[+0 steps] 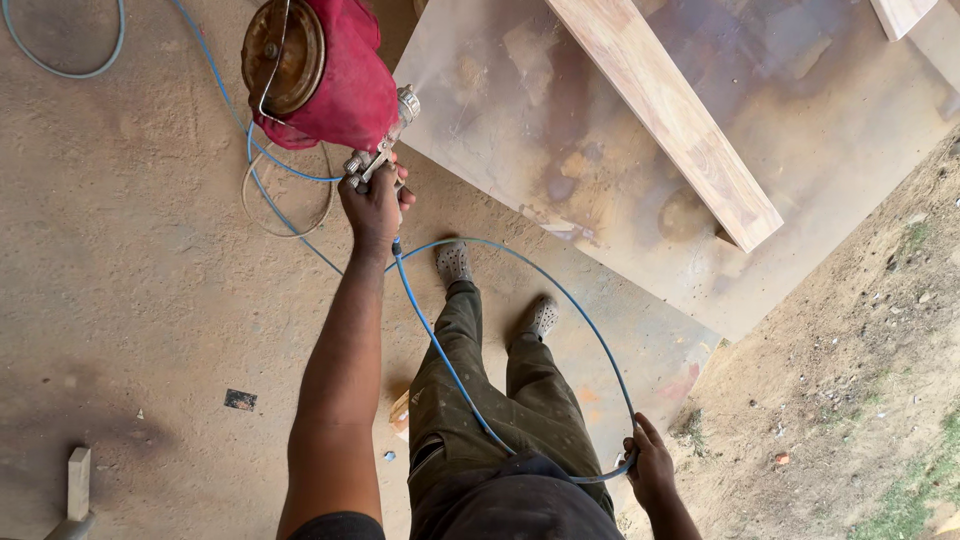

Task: The person uses a handheld spray gun to apply a finish to several wooden furniture components, including a small cabinet and multiple planks. The person moves around the items to coat different surfaces and sides.

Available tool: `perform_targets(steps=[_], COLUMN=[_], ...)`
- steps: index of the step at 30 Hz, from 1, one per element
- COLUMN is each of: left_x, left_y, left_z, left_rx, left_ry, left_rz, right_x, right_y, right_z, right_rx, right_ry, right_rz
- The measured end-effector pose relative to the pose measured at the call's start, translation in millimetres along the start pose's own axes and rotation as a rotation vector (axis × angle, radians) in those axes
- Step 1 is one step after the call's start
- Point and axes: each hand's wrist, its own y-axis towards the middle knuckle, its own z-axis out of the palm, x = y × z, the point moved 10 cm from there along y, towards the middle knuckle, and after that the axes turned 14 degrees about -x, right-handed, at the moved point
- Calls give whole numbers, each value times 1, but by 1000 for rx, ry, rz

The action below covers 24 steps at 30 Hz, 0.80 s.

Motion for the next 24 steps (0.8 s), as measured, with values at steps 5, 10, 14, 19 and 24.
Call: perform_targets(steps=[5,10,14,19,24], left_x=[2,-13,-26,-17,13], left_y=[26,39,42,25,-3], left_z=[12,24,31,41,52], left_rx=[6,25,49,137,227], left_ry=[130,141,87,117,176], left_rz=[-14,-21,-2,-9,9], right_x=[-7,-5,-5,-19,-38], right_y=[-20,-34,-44,-44,-31], right_z=[4,6,9,8,2], right_rx=[-34,-83,-71,-71,-59], right_ry=[-59,-85,-62,-11,50], right_rz=[41,46,33,60,53])
